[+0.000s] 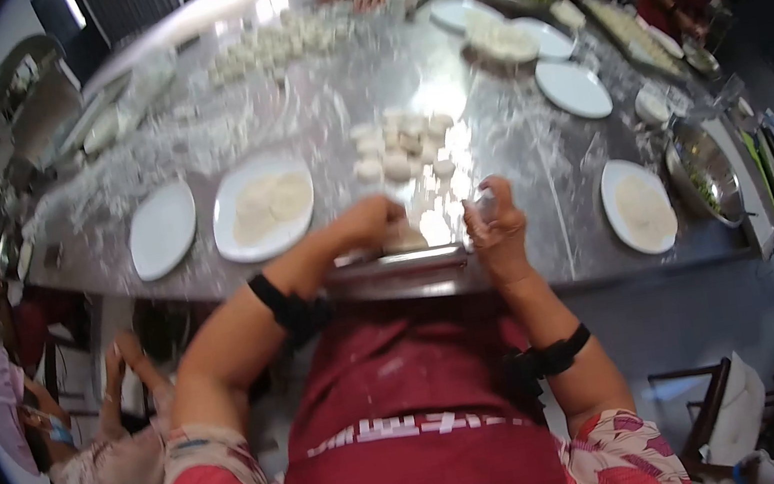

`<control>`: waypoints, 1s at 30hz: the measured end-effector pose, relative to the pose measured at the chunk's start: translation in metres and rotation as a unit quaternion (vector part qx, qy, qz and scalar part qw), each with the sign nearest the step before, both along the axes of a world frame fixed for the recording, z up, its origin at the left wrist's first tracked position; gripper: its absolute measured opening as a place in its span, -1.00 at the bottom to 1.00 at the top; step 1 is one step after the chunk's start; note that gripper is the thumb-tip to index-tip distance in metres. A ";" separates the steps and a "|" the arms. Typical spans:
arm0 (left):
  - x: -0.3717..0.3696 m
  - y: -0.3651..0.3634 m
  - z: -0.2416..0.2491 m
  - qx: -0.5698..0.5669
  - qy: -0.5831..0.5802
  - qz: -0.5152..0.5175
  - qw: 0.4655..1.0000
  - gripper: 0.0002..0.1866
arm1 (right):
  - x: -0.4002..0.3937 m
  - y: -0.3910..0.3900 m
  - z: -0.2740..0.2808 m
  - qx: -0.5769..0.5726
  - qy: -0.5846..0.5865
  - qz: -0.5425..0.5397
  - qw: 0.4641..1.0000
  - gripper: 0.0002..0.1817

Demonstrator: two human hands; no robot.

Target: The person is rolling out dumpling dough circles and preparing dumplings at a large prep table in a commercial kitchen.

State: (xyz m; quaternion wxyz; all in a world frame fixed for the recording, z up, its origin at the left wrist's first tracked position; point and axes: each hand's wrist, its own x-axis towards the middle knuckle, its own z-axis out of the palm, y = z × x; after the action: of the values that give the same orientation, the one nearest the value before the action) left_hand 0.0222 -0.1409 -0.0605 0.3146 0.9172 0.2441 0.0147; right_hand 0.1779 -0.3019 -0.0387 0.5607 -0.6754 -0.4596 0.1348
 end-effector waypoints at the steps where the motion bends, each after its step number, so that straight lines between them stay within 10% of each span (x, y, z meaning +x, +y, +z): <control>1: -0.007 -0.002 0.011 -0.035 -0.011 0.002 0.999 -0.83 | -0.008 -0.017 -0.004 0.005 -0.007 -0.006 1.000 -0.66; 4: -0.018 -0.008 0.017 -0.158 -0.026 0.050 0.986 -0.83 | -0.009 -0.025 -0.010 0.059 -0.083 -0.027 0.994 -0.68; 8: -0.010 -0.013 0.028 -0.041 -0.001 0.042 0.998 -0.81 | 0.015 0.045 -0.013 0.100 -0.213 -0.051 0.971 -0.69; 10: 0.000 -0.009 0.023 0.006 -0.005 0.062 0.998 -0.79 | 0.014 0.060 -0.009 0.020 -0.076 -0.016 0.997 -0.67; 14: 0.002 -0.007 0.015 0.020 0.012 -0.009 1.000 -0.76 | 0.010 0.017 -0.014 0.075 -0.211 -0.049 0.973 -0.68; 19: -0.010 -0.009 0.022 -0.114 -0.009 -0.001 0.993 -0.79 | -0.017 -0.021 0.002 0.017 0.010 -0.037 0.999 -0.67; 22: -0.001 -0.015 0.032 -0.051 0.002 0.008 0.999 -0.79 | 0.011 0.036 -0.011 0.107 -0.215 -0.047 0.970 -0.67; 25: 0.010 -0.007 0.020 -0.032 0.000 0.029 0.999 -0.77 | 0.014 0.064 -0.011 0.060 -0.097 -0.017 0.993 -0.67; 28: 0.012 -0.007 0.019 -0.026 -0.003 0.001 1.000 -0.81 | 0.009 0.029 -0.006 0.117 -0.260 -0.058 0.957 -0.67; 30: 0.007 -0.003 0.014 0.020 -0.013 -0.021 0.999 -0.81 | -0.006 -0.010 -0.004 0.040 -0.087 -0.023 0.995 -0.67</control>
State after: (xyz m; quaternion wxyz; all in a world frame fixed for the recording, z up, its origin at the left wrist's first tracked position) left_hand 0.0295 -0.1440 -0.0465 0.2997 0.9279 0.2203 0.0253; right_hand 0.1723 -0.3122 -0.0429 0.5483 -0.6718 -0.4960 0.0447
